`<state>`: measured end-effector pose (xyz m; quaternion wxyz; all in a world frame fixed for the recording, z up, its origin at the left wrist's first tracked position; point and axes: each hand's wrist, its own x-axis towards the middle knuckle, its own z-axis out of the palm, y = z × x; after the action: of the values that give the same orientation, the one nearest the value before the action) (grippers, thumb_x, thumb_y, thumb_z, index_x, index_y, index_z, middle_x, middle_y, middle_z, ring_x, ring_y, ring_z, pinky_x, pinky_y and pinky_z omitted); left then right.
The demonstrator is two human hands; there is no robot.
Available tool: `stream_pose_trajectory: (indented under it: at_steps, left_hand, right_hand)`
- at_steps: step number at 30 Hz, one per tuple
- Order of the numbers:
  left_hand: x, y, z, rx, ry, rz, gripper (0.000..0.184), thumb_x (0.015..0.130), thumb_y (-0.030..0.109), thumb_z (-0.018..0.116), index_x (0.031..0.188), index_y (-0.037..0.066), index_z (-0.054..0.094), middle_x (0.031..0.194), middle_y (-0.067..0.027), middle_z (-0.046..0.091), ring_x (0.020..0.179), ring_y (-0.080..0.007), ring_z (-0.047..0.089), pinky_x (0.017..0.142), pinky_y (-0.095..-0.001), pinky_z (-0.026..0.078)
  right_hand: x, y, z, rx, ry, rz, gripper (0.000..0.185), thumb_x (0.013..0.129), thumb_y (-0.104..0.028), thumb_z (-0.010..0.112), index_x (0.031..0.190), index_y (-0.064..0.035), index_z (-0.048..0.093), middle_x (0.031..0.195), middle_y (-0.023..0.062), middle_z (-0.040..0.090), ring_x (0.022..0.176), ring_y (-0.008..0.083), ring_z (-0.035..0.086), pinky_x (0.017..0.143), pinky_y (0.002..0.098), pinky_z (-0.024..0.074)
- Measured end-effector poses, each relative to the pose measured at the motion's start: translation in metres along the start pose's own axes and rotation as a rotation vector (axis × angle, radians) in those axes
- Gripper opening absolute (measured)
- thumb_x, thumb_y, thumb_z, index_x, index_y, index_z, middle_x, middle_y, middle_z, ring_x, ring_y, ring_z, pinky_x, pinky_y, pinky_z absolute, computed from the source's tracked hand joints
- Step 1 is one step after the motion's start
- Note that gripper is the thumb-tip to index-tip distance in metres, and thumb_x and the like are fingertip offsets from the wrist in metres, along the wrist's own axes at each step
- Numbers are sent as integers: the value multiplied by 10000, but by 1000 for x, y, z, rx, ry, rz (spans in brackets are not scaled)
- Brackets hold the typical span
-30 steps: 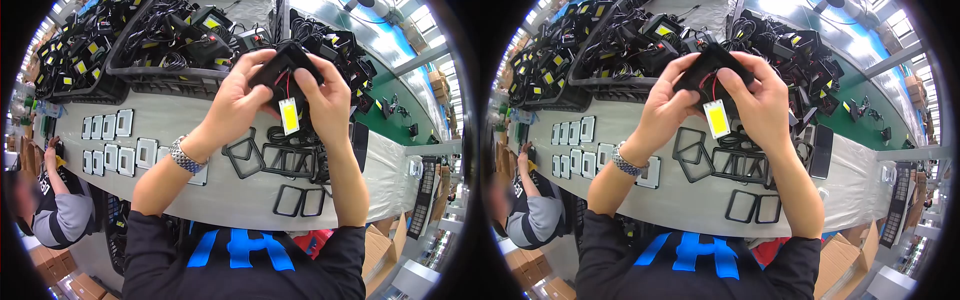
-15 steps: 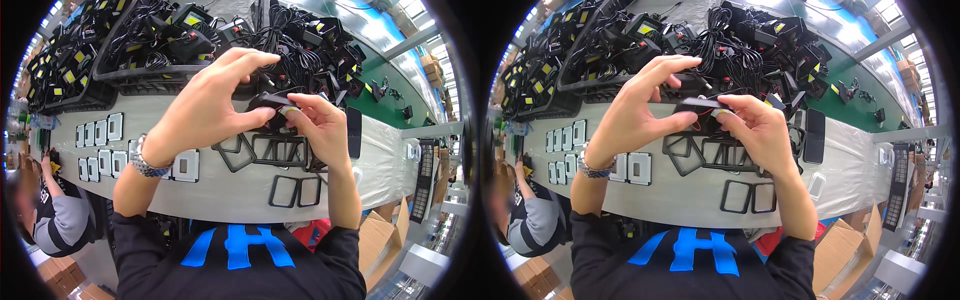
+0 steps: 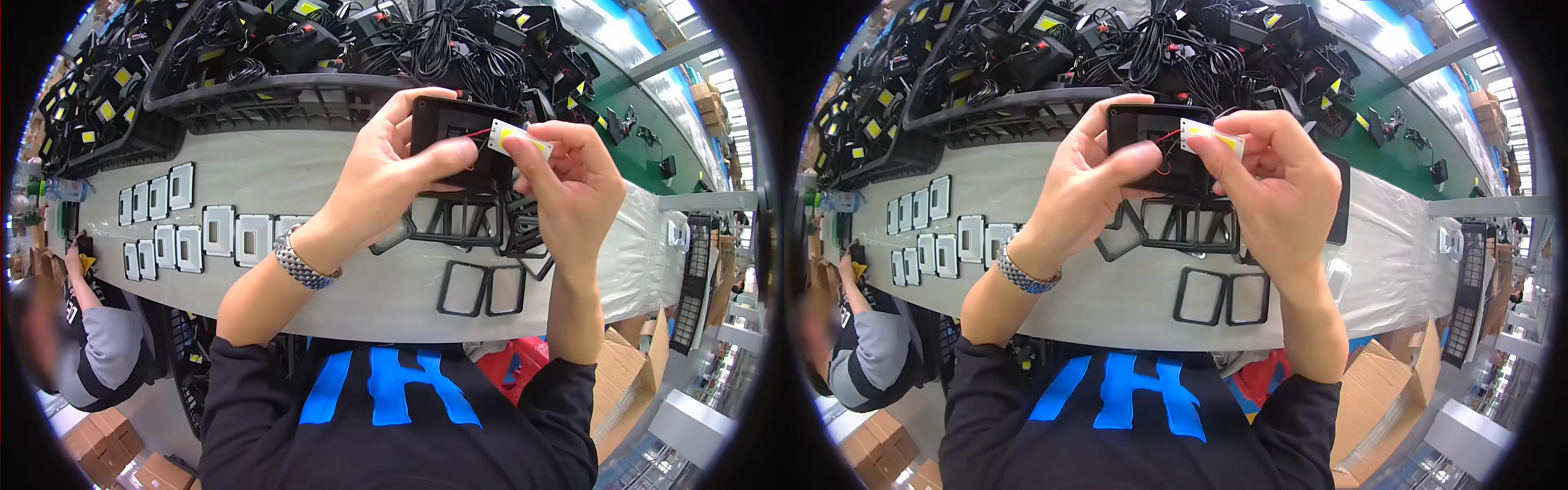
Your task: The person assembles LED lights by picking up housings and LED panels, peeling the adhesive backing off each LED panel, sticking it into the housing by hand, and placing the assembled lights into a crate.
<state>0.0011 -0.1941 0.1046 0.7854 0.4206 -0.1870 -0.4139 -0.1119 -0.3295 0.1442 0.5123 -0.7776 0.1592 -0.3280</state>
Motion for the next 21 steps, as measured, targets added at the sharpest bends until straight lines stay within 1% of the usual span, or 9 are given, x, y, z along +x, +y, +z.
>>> stream_pose_trajectory:
  at_steps: [1,5,8,10,11,14,17,18,21]
  left_hand:
    - [-1,-5,0,97,-25,96,430,851,32,667,1242,35,488,1100,-96,621,960,-141,633,782,-300,580]
    - [-1,-9,-1,246,4,210,438,851,39,673,1239,36,470,1076,-105,633,912,-159,655,752,-299,590]
    - [-7,5,7,242,84,111,403,877,59,644,1236,40,461,1043,-110,642,892,-169,665,705,-313,605]
    - [-8,9,8,191,76,108,381,871,5,593,1224,25,452,1068,-121,618,886,-174,665,718,-335,614]
    - [-10,10,8,165,72,107,372,868,-22,567,1218,18,448,1080,-127,606,884,-177,664,725,-345,618]
    - [-15,8,5,-12,-38,99,491,848,-68,474,1313,59,381,1180,-147,557,1031,-204,627,767,-381,612]
    - [-20,2,4,54,-120,161,620,787,-117,448,1364,74,325,1242,-142,495,1105,-224,591,839,-423,589]
    - [-22,-1,3,69,-163,203,694,784,-119,527,1399,84,277,1246,-128,488,1104,-216,585,866,-384,573]
    - [-21,-2,2,278,-99,286,718,782,-103,618,1391,108,301,1144,-101,517,964,-160,632,745,-256,575]
  right_hand:
    - [0,-3,-2,27,-13,21,163,796,-68,759,910,-5,661,689,14,643,587,27,583,500,156,468]
    - [-5,-8,-8,190,-84,66,172,815,-38,729,964,7,654,738,53,665,604,60,622,498,167,479]
    - [-6,-11,-6,288,-134,84,180,833,-16,700,1003,17,651,761,69,669,629,80,643,515,175,493]
    - [-7,-13,-8,259,-202,107,191,841,-2,683,1027,22,648,772,78,671,657,93,656,540,182,509]
    - [-7,-15,-8,224,-195,128,194,841,-4,684,1030,21,648,768,70,668,649,78,642,537,174,494]
    - [-8,-19,-6,103,-180,154,202,841,-13,688,1038,17,651,753,44,656,618,29,583,518,151,432]
    - [-9,-15,-3,-20,-196,78,209,840,-30,699,1041,7,655,731,13,639,578,-16,493,485,138,338]
    - [-7,-8,-3,-43,-197,33,210,838,-36,702,1039,3,657,723,4,633,570,-25,465,479,137,309]
    - [-7,-11,-2,-44,-187,34,213,836,-42,706,1039,-1,657,708,-7,627,566,-35,437,475,137,275]
